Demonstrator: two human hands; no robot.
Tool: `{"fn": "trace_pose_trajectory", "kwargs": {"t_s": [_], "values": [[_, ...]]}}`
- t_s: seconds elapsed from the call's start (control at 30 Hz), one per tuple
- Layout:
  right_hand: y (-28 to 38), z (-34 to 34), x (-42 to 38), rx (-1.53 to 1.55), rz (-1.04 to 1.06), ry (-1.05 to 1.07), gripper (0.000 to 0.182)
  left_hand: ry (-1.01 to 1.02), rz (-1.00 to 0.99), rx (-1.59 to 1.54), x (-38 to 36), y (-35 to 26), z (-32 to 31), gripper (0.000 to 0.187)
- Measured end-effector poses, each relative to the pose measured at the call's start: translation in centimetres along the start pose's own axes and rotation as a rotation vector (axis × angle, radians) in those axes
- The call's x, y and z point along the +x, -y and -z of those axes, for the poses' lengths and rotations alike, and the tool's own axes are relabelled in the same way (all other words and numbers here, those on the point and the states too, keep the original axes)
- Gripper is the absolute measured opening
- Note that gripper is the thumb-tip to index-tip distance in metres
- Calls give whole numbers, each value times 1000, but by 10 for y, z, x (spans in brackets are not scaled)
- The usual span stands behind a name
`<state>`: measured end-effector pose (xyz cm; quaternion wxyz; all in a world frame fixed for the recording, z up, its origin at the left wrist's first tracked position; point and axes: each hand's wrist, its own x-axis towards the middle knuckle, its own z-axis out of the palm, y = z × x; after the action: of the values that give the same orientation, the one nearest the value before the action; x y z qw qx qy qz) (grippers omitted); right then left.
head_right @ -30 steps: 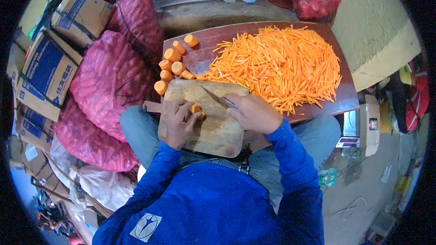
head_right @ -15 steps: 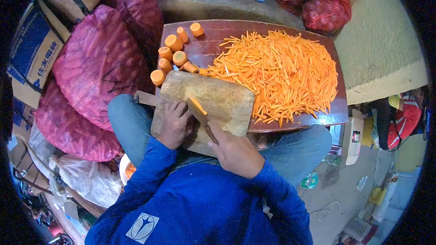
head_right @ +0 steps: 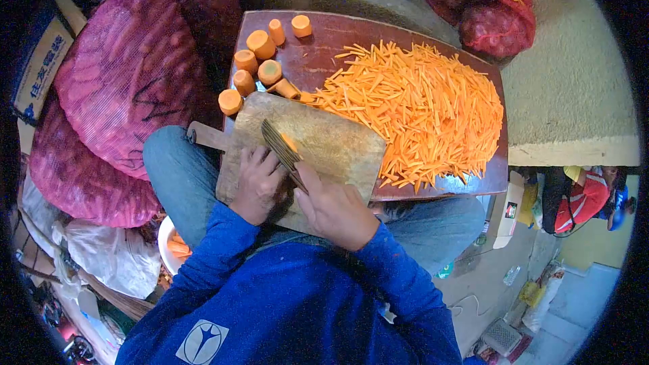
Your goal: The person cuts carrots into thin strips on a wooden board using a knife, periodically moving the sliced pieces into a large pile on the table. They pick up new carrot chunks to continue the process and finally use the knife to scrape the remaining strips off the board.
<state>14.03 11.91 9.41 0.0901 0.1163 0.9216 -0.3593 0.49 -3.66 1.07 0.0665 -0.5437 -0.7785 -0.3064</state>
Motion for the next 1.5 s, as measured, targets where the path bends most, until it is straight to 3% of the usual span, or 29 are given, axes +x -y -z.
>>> {"fn": "trace_pose_trajectory", "kwargs": {"t_s": [0.1, 0.17, 0.27, 0.33, 0.5, 0.8, 0.87, 1.0, 1.07, 1.2, 1.27, 1.37, 1.5], "values": [[-2, 5, -5, 22, 41, -32, 47, -43, -7, 1, 0, 1, -3, 32], [5, 14, -22, 122, -60, 23, 47, -58, 10, 3, -2, 1, -4, 32], [10, 15, -38, 12, -35, 38, 49, -33, 36, -25, -3, 1, -5, 39], [6, 7, -26, 17, -39, 41, 50, -71, 6, -17, -2, 2, -6, 30], [-5, 0, -12, 7, 38, -26, 50, -76, -6, -1, -4, 4, -7, 32], [2, 2, -10, 14, -17, 0, 49, -100, -5, -2, -4, 1, -10, 30], [-12, -4, -7, 169, 111, -66, 48, -97, -16, 15, -6, 3, -14, 29], [-14, -16, -13, 95, 210, -179, 48, -73, -18, 70, -8, 3, -14, 26], [-1, -11, -20, 45, 83, -112, 47, -90, -21, 98, -6, 1, -10, 25], [10, 8, -41, 77, 105, -66, 48, -46, -7, 57, -6, -4, -5, 23], [15, 15, -49, 22, -56, 38, 45, -61, -11, 49, -5, -2, -8, 23], [5, 8, -40, 35, -71, 41, 44, -9, -6, 88, -8, 2, -12, 33], [-3, -4, -6, 20, 32, -56, 44, -91, -5, 51, -3, -3, -11, 22]]}}
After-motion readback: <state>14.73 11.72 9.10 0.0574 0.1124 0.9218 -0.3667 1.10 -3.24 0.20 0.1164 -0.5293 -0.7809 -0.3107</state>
